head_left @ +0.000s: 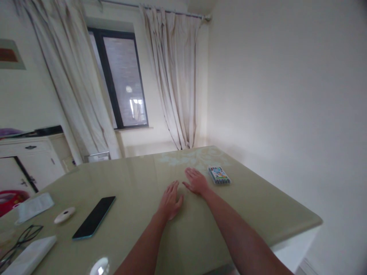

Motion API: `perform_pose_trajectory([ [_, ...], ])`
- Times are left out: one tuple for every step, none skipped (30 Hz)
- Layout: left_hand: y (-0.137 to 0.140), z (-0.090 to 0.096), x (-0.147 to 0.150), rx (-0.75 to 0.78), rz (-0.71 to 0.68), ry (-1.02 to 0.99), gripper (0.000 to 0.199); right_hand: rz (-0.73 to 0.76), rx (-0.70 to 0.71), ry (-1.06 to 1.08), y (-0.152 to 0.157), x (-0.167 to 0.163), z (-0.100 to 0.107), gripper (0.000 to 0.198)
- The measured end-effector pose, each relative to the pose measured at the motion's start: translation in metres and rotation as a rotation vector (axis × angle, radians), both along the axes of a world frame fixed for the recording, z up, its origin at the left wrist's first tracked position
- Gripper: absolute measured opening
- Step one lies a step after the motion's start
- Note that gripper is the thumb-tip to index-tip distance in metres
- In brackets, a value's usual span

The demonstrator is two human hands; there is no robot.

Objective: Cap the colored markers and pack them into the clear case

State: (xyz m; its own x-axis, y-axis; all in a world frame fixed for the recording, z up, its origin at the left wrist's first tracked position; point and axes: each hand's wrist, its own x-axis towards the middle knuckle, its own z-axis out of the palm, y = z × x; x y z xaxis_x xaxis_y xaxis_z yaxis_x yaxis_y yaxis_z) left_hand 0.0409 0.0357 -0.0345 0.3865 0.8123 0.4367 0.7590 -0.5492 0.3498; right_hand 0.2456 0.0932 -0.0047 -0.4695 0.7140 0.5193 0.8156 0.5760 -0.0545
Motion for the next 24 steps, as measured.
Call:
perform_pose_trajectory([
  [-0.001, 0.001, 0.0, 0.009, 0.021, -0.014, 0.053, -0.101, 0.003, 0.007, 0.003, 0.013, 0.003, 0.06],
  [-0.003, 0.002, 0.0, 0.015, 0.04, -0.024, 0.047, -0.204, 0.0, 0.012, 0.004, 0.027, 0.005, 0.06],
  [-0.004, 0.003, 0.0, 0.019, 0.055, -0.029, 0.04, -0.312, -0.005, 0.02, 0.006, 0.04, 0.007, 0.062],
  [-0.006, 0.004, 0.0, 0.023, 0.07, -0.033, 0.033, -0.412, -0.014, 0.023, 0.006, 0.052, 0.009, 0.064],
  [-0.007, 0.006, 0.001, 0.026, 0.082, -0.035, 0.026, -0.505, -0.015, 0.03, 0.006, 0.063, 0.01, 0.066],
  [-0.008, 0.007, 0.001, 0.03, 0.092, -0.036, 0.021, -0.592, -0.006, 0.044, 0.005, 0.073, 0.011, 0.068],
  [-0.009, 0.008, 0.001, 0.033, 0.1, -0.037, 0.017, -0.676, -0.015, 0.061, 0.003, 0.081, 0.012, 0.069],
  [-0.01, 0.008, 0.002, 0.034, 0.106, -0.039, 0.014, -0.732, -0.02, 0.073, 0.002, 0.087, 0.012, 0.069],
  [-0.01, 0.009, 0.002, 0.033, 0.113, -0.04, 0.012, -0.786, -0.039, 0.088, 0.0, 0.092, 0.011, 0.068],
  [-0.011, 0.009, 0.002, 0.027, 0.121, -0.041, 0.011, -0.84, -0.084, 0.105, -0.001, 0.095, 0.01, 0.067],
  [-0.011, 0.01, 0.002, 0.017, 0.13, -0.042, 0.012, -0.888, -0.137, 0.123, -0.002, 0.098, 0.01, 0.067],
  [-0.012, 0.01, 0.003, 0.005, 0.14, -0.041, 0.013, -0.932, -0.195, 0.14, -0.002, 0.099, 0.009, 0.068],
  [-0.012, 0.009, 0.003, -0.007, 0.15, -0.041, 0.015, -0.966, -0.252, 0.154, -0.001, 0.1, 0.009, 0.071],
  [-0.013, 0.009, 0.003, -0.019, 0.158, -0.039, 0.016, -0.989, -0.296, 0.164, 0.0, 0.101, 0.009, 0.074],
  [-0.013, 0.009, 0.003, -0.03, 0.165, -0.037, 0.018, -0.995, -0.326, 0.168, 0.001, 0.101, 0.009, 0.077],
  [-0.013, 0.009, 0.003, -0.039, 0.171, -0.034, 0.019, -0.989, -0.342, 0.167, 0.001, 0.1, 0.01, 0.079],
  [-0.013, 0.009, 0.004, -0.047, 0.178, -0.031, 0.019, -0.976, -0.353, 0.163, 0.002, 0.099, 0.011, 0.08],
  [-0.013, 0.009, 0.004, -0.055, 0.186, -0.027, 0.02, -0.959, -0.361, 0.157, 0.002, 0.097, 0.012, 0.079],
  [-0.013, 0.01, 0.005, -0.063, 0.194, -0.023, 0.02, -0.939, -0.366, 0.15, 0.003, 0.093, 0.014, 0.079],
  [-0.013, 0.01, 0.005, -0.069, 0.201, -0.019, 0.02, -0.92, -0.368, 0.144, 0.002, 0.089, 0.015, 0.078],
  [-0.013, 0.011, 0.006, -0.074, 0.208, -0.016, 0.02, -0.899, -0.369, 0.138, 0.002, 0.083, 0.016, 0.078],
  [-0.014, 0.011, 0.006, -0.079, 0.214, -0.013, 0.021, -0.878, -0.37, 0.132, 0.002, 0.076, 0.017, 0.078],
  [-0.014, 0.012, 0.006, -0.083, 0.219, -0.012, 0.022, -0.851, -0.37, 0.128, 0.002, 0.067, 0.018, 0.077],
  [-0.014, 0.012, 0.006, -0.086, 0.222, -0.012, 0.024, -0.821, -0.368, 0.122, 0.002, 0.057, 0.019, 0.076],
])
